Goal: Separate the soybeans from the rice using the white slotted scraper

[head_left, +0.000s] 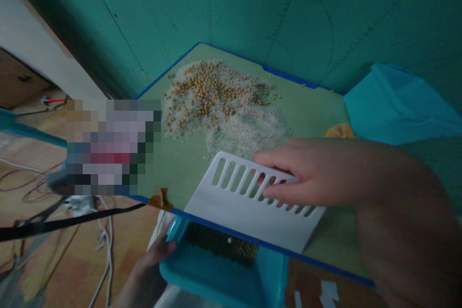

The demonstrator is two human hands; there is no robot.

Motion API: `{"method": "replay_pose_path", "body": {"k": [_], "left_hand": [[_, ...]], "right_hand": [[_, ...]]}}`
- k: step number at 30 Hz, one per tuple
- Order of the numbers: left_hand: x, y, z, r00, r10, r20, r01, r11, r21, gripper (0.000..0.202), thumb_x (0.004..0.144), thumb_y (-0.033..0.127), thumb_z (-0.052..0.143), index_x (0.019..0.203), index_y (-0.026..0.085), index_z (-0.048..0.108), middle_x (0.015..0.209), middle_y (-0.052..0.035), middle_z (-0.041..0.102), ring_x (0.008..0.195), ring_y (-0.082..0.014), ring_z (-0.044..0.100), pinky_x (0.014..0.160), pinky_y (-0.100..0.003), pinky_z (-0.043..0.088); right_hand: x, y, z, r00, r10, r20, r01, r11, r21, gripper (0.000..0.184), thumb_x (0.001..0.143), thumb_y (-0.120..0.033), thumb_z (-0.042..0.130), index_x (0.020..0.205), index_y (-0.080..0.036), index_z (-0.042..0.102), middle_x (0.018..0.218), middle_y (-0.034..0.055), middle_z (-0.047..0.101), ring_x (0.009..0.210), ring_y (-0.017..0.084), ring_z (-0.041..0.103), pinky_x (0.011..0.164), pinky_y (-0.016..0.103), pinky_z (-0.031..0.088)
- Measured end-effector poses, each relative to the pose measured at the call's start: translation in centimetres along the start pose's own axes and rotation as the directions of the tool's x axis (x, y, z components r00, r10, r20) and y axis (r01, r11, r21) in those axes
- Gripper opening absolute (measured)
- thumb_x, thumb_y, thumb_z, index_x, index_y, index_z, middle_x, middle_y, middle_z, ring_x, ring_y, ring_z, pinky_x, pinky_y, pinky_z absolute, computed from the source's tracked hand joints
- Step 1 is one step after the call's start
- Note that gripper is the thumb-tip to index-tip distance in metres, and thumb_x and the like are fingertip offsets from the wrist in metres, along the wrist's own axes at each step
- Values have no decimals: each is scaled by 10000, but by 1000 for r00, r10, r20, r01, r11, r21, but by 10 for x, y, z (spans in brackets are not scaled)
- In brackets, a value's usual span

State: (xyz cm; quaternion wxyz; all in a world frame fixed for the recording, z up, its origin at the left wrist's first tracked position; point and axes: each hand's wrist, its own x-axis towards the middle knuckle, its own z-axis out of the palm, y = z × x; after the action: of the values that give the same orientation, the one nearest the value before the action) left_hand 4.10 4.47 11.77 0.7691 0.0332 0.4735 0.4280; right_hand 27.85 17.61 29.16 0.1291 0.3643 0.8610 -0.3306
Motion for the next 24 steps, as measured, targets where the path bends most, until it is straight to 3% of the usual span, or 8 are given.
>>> {"method": "replay_pose_path", "body": {"k": [7,14,24], "left_hand": [[2,-1,-1,1000,5,12,-5,1000,2,439,501,250,758,932,307,703,1013,11,712,1106,-347,507,896,-425,427],[1,-1,1,1000,0,11,-1,1000,6,521,499,255,755,1011,306,674,1035,19,704,1130,-356,482,897,-427,427],[1,-3,-2,1000,-29,-6,29,999,-15,503,512,276,757,1007,317,678,1044,22,701,1155,-336,460,915,-382,407]], "right_hand": [[-1,-10,2,983,-8,-184,1,999,-38,143,833,-256,416,847,-186,540,759,10,616,603,115,507,494,223,296],[10,-9,9,968,28,-250,-45,997,-63,130,821,-216,407,797,-174,528,713,24,614,582,112,506,485,221,279],[14,13,-2,907,249,-338,-244,968,59,152,797,-259,442,863,-201,566,757,18,662,583,126,566,448,203,316]]}}
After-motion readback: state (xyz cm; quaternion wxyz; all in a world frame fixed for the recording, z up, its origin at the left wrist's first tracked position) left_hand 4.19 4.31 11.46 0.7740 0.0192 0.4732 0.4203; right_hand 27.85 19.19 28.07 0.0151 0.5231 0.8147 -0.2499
